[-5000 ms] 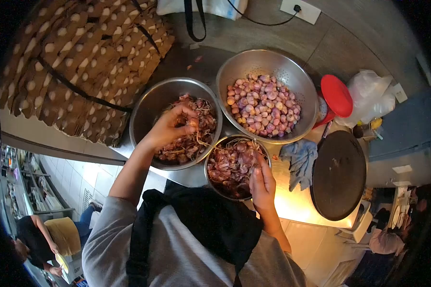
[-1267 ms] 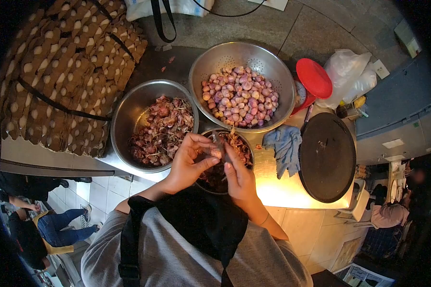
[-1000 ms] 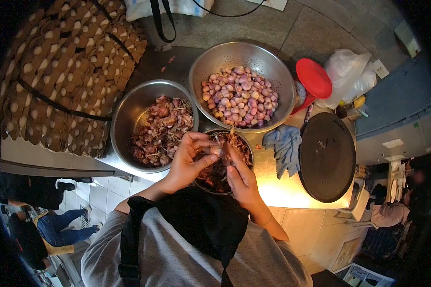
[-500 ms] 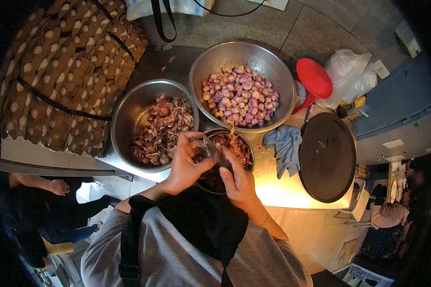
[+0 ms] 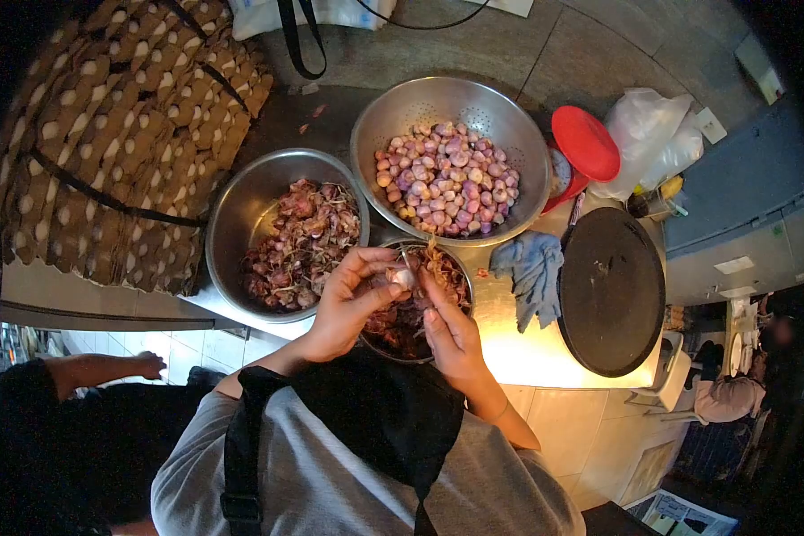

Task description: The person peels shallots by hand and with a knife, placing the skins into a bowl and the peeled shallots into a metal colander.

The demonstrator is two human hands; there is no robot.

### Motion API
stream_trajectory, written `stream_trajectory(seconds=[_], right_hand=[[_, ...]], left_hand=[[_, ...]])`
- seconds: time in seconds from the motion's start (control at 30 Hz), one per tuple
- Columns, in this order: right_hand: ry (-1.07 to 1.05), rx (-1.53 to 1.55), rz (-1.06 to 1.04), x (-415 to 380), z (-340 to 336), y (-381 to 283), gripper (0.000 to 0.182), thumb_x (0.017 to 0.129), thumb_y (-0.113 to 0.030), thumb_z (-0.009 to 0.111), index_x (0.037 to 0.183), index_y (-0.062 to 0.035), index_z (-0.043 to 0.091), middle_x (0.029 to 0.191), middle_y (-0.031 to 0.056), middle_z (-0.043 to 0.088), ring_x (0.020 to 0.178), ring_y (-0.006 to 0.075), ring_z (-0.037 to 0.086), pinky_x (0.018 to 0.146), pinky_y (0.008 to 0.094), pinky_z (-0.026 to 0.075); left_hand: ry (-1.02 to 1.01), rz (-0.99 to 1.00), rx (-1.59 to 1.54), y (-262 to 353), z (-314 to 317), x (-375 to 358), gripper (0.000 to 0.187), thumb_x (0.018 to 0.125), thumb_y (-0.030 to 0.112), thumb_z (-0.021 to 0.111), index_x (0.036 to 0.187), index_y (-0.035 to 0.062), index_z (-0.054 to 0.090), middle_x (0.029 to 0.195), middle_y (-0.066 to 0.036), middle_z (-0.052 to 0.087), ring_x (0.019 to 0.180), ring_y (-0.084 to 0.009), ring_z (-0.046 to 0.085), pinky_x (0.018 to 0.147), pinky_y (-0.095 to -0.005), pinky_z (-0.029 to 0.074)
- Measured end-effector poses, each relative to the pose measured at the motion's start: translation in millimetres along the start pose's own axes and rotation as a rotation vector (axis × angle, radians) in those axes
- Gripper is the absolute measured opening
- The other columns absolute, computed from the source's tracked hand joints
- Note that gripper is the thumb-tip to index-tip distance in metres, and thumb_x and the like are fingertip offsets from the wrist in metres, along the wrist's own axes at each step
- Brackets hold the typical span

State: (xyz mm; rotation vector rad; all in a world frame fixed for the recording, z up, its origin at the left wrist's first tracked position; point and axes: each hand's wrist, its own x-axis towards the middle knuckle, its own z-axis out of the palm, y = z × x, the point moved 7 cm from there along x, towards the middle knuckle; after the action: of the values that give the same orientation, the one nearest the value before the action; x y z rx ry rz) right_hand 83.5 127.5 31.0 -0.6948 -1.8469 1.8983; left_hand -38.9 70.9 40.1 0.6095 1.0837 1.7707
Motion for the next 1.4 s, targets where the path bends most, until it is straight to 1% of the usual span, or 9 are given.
stream_trajectory(seconds=[0.17,0.37,0.6,0.83,1.03,1.13,1.23,1.33,1.4], right_hand=[[-0.012,-0.346,-0.26,1.1,11.4,-31.5,0.043,0.089,-0.015,0.043,0.128,0.0009,0.033,0.125,0.0184,0.042,0.117,0.0234,0.041,0.095,0.0294,0.031],[0.05,-0.575,-0.303,1.5,10.7,-35.9,0.038,0.088,-0.012,0.043,0.125,-0.0033,0.04,0.116,0.0176,0.051,0.105,0.0232,0.052,0.085,0.0277,0.039],[0.104,-0.053,-0.118,6.4,-8.2,-5.5,0.039,0.089,-0.011,0.041,0.126,0.0011,0.037,0.123,0.0154,0.045,0.115,0.0212,0.042,0.094,0.0277,0.03],[0.007,-0.336,-0.311,1.0,13.3,-29.7,0.041,0.088,-0.011,0.041,0.127,0.0035,0.034,0.124,0.018,0.044,0.118,0.0224,0.04,0.097,0.0295,0.028],[0.04,-0.402,-0.302,2.6,8.8,-28.8,0.037,0.088,-0.009,0.042,0.124,0.0007,0.04,0.124,0.0173,0.044,0.111,0.0242,0.047,0.092,0.0288,0.035],[0.074,-0.262,-0.311,7.7,0.4,-11.4,0.037,0.089,-0.009,0.041,0.125,-0.0008,0.039,0.121,0.012,0.048,0.09,0.0194,0.057,0.076,0.0247,0.043],[0.041,0.02,-0.042,2.7,-1.9,5.1,0.038,0.09,-0.01,0.04,0.127,-0.0011,0.037,0.114,0.0058,0.05,0.065,0.007,0.048,0.057,0.0176,0.038],[0.009,0.178,-0.045,1.3,2.6,2.0,0.04,0.09,-0.011,0.039,0.129,-0.0018,0.034,0.105,0.0009,0.05,0.055,0.0017,0.03,0.048,0.015,0.026],[0.034,0.194,-0.051,4.0,0.0,4.2,0.04,0.09,-0.011,0.039,0.129,-0.0023,0.033,0.099,-0.0007,0.051,0.054,0.0016,0.03,0.048,0.0152,0.025]], left_hand=[[0.012,0.051,0.065,0.9,-3.6,-0.3,0.039,0.077,-0.002,0.059,0.11,0.0036,0.041,0.098,-0.004,0.051,0.092,-0.0098,0.05,0.08,-0.0232,0.043],[0.011,0.105,0.12,3.7,-5.2,-1.0,0.038,0.076,-0.002,0.059,0.109,0.0037,0.041,0.097,-0.004,0.051,0.093,-0.0101,0.05,0.08,-0.0235,0.043],[0.022,0.057,0.083,6.0,-2.8,-0.3,0.039,0.074,-0.004,0.06,0.108,0.003,0.041,0.096,-0.005,0.053,0.09,-0.0106,0.052,0.081,-0.0232,0.043],[0.046,0.015,0.055,-1.4,-7.5,0.2,0.038,0.074,-0.003,0.062,0.107,0.0039,0.042,0.089,-0.002,0.05,0.088,-0.0083,0.048,0.08,-0.0223,0.042],[0.044,0.018,-0.015,-1.7,-6.3,-0.5,0.037,0.075,-0.005,0.06,0.106,0.0034,0.042,0.089,-0.004,0.051,0.086,-0.0105,0.051,0.078,-0.0239,0.045],[0.036,-0.014,-0.069,-0.5,-2.6,-1.6,0.035,0.076,-0.006,0.057,0.106,0.0034,0.041,0.09,-0.005,0.053,0.085,-0.0138,0.055,0.078,-0.028,0.048],[0.044,-0.029,-0.066,-1.5,-2.4,-0.8,0.035,0.077,-0.006,0.056,0.106,0.0033,0.041,0.091,-0.006,0.054,0.086,-0.0157,0.056,0.079,-0.0306,0.049],[0.038,-0.045,-0.089,-1.6,-2.6,-1.2,0.033,0.078,-0.005,0.054,0.107,0.0033,0.04,0.094,-0.008,0.053,0.088,-0.0168,0.056,0.079,-0.0316,0.049],[0.03,-0.063,-0.142,1.0,-0.5,-1.7,0.032,0.079,-0.004,0.052,0.108,0.0032,0.04,0.097,-0.009,0.053,0.089,-0.0174,0.056,0.079,-0.0319,0.049]])
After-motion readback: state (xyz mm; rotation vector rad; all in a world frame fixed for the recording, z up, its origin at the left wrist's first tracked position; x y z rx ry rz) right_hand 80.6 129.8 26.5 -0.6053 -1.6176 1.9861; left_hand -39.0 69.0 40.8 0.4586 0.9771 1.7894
